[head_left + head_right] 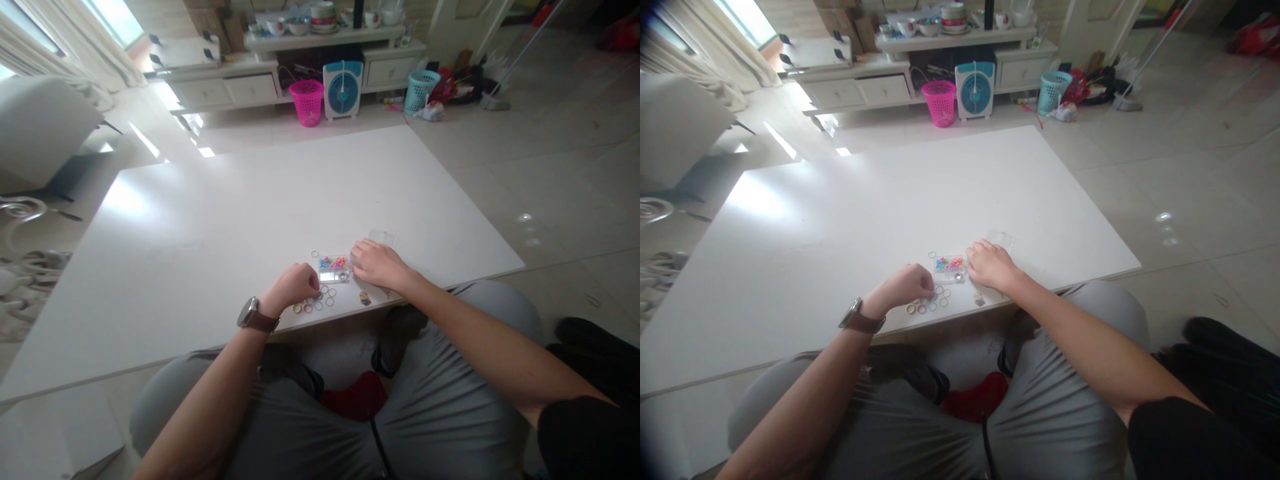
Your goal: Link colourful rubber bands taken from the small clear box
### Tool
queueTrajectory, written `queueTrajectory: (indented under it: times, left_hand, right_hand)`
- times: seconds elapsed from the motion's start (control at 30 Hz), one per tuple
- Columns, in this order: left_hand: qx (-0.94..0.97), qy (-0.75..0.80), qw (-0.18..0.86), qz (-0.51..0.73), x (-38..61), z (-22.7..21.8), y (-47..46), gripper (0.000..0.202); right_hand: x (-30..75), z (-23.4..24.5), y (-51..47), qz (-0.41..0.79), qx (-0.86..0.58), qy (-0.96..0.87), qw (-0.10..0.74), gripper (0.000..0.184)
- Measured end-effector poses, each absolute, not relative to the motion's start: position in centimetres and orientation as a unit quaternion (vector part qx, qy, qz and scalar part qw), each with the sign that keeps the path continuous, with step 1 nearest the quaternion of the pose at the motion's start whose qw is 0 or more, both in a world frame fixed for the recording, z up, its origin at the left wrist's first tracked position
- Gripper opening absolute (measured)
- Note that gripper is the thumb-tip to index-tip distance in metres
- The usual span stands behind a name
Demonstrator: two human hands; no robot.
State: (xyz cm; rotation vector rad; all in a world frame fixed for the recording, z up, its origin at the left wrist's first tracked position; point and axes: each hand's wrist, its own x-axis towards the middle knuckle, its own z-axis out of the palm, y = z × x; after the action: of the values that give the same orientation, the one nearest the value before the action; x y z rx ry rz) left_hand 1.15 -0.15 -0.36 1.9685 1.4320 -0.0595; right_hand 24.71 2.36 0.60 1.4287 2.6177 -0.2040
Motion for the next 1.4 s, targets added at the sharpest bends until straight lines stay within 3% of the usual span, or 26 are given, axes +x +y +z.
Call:
queueTrajectory:
  times: [0.47,1.4]
  left_hand:
    - [0.783,0.524,0.325,-0.077,1.3,0.0,-0.4,0.009]
    - [0.776,0.519,0.352,-0.068,1.2,0.5,-0.3,0.008]
  right_hand:
    - [25.0,0.3,2.4,-0.061,0.471,0.877,0.074,0.022]
    - [24.8,0.6,2.2,-0.062,0.471,0.876,0.086,0.024]
